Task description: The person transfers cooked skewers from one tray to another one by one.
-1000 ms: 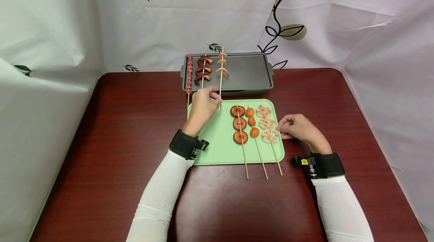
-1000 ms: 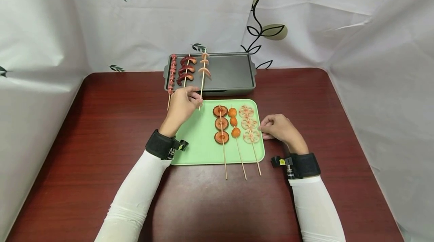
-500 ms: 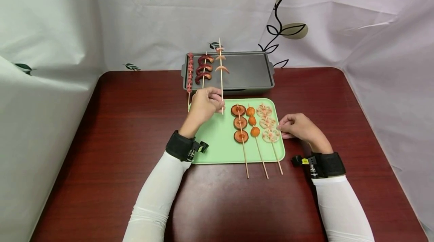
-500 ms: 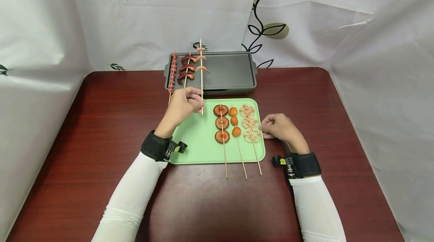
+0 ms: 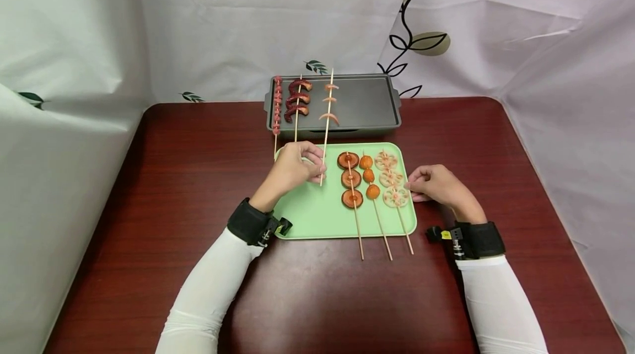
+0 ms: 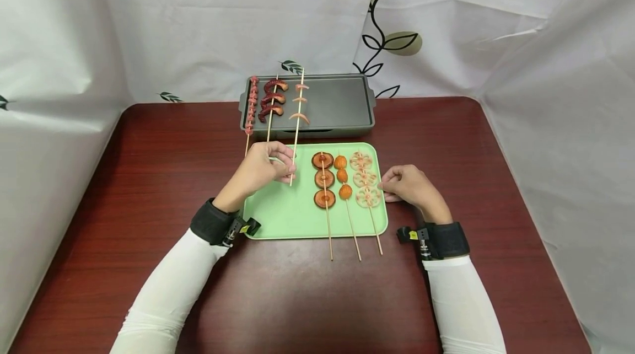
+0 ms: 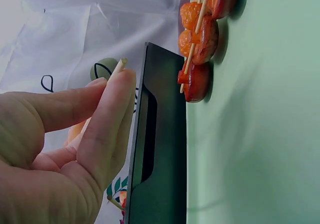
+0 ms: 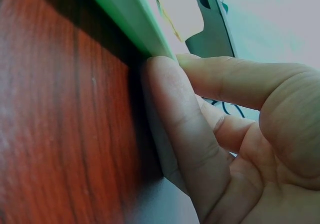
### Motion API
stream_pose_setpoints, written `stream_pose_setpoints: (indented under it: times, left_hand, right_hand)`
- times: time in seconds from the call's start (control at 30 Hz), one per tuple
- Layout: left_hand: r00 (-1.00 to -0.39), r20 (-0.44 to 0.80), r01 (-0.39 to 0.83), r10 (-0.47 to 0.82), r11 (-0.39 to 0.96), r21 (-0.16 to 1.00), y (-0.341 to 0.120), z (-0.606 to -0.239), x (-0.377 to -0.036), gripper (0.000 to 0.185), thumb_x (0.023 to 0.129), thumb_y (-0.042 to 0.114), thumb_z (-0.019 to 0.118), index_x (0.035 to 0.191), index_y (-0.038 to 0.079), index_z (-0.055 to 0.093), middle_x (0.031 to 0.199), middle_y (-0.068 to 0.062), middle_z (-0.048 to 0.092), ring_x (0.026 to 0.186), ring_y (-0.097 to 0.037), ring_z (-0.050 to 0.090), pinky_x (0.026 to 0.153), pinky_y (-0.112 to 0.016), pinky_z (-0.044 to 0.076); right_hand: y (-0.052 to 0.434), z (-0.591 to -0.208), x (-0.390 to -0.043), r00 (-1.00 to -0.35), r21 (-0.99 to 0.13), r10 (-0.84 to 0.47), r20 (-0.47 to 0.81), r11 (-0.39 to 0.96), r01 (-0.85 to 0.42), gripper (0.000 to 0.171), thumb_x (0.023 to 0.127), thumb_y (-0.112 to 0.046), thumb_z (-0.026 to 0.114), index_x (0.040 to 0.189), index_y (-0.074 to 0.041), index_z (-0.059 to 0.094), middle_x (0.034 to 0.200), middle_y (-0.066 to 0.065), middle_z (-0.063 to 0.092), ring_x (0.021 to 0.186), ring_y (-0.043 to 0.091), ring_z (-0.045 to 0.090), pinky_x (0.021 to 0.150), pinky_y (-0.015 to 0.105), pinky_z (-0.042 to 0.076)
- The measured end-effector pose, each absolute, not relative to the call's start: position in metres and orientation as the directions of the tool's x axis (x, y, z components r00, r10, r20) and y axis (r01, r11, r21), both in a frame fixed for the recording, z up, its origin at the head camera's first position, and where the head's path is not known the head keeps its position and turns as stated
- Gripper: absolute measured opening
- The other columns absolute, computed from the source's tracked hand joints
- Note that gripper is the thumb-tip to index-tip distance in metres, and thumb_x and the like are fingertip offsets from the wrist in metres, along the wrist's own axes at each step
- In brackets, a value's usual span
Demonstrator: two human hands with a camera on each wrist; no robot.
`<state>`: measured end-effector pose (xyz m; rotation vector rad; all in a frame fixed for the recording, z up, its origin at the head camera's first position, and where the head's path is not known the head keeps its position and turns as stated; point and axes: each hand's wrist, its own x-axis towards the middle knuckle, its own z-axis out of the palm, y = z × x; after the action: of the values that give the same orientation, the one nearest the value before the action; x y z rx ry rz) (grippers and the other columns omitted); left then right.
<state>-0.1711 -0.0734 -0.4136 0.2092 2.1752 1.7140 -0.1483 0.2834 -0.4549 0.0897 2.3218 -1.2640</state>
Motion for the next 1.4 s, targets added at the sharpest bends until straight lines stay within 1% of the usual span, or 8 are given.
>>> stream_pose_setpoints:
  times: [0.07,0.17,0.5,0.73,1.03,1.23,1.4]
  left_hand:
    - [-0.92,-0.198,-0.113,0.338,0.256,0.96,-0.075,-0.414,-0.17,0.029,0.093,-0.007,0.068,0.121,-0.012,0.063,0.098,-0.019,0.067,0.072,-0.022,0.076,0.071,-0.036,0.067]
    - [-0.916,-0.213,-0.125,0.34,0.263,0.957,-0.076,-0.416,-0.169,0.029,0.094,-0.007,0.068,0.122,-0.012,0.063,0.099,-0.019,0.067,0.073,-0.023,0.076,0.071,-0.036,0.067]
    - [-0.893,-0.25,-0.159,0.373,0.259,0.953,-0.079,-0.417,-0.157,0.03,0.094,-0.006,0.068,0.123,-0.01,0.061,0.098,-0.017,0.066,0.074,-0.024,0.076,0.077,-0.048,0.066]
    - [-0.865,-0.292,-0.209,0.407,0.237,0.949,-0.08,-0.418,-0.147,0.031,0.092,-0.007,0.07,0.121,-0.012,0.06,0.095,-0.016,0.066,0.072,-0.022,0.075,0.075,-0.046,0.067]
    - [-0.847,-0.301,-0.215,0.438,0.237,0.948,-0.08,-0.421,-0.134,0.018,0.091,-0.01,0.07,0.107,-0.01,0.061,0.089,-0.016,0.068,0.071,-0.022,0.076,0.071,-0.043,0.067]
    - [-0.83,-0.323,-0.236,0.455,0.238,0.942,-0.08,-0.423,-0.127,0.012,0.092,-0.01,0.07,0.1,-0.007,0.061,0.086,-0.015,0.069,0.072,-0.022,0.077,0.071,-0.044,0.067]
    - [-0.817,-0.335,-0.25,0.47,0.235,0.939,-0.08,-0.426,-0.121,0.01,0.093,-0.009,0.069,0.097,-0.006,0.06,0.082,-0.015,0.07,0.069,-0.022,0.076,0.068,-0.041,0.067]
  right_hand:
    - [0.284,-0.455,-0.148,-0.88,-0.776,-0.172,-0.443,0.566,0.28,0.027,0.1,-0.014,0.069,0.113,0.009,0.064,0.086,0.009,0.068,0.073,0.01,0.072,0.07,0.028,0.065]
    - [0.283,-0.454,-0.148,-0.883,-0.78,-0.17,-0.438,0.56,0.28,0.026,0.1,-0.013,0.069,0.112,0.01,0.063,0.086,0.009,0.068,0.073,0.01,0.072,0.07,0.027,0.065]
    - [0.282,-0.454,-0.148,-0.882,-0.776,-0.163,-0.443,0.563,0.285,0.025,0.1,-0.013,0.069,0.111,0.01,0.064,0.086,0.008,0.068,0.073,0.009,0.072,0.07,0.026,0.065]
    - [0.282,-0.454,-0.149,-0.879,-0.774,-0.164,-0.448,0.563,0.289,0.026,0.1,-0.014,0.069,0.111,0.009,0.064,0.086,0.008,0.068,0.073,0.009,0.072,0.07,0.026,0.065]
    - [0.282,-0.455,-0.149,-0.884,-0.777,-0.156,-0.441,0.559,0.289,0.024,0.1,-0.012,0.069,0.109,0.009,0.063,0.082,0.006,0.067,0.072,0.007,0.071,0.07,0.025,0.064]
    - [0.282,-0.456,-0.149,-0.884,-0.776,-0.155,-0.441,0.561,0.289,0.022,0.099,-0.01,0.068,0.109,0.01,0.063,0.082,0.005,0.068,0.072,0.007,0.07,0.071,0.025,0.065]
    - [0.282,-0.457,-0.149,-0.884,-0.771,-0.153,-0.442,0.568,0.288,0.023,0.099,-0.011,0.069,0.109,0.009,0.063,0.083,0.005,0.069,0.072,0.008,0.072,0.07,0.026,0.065]
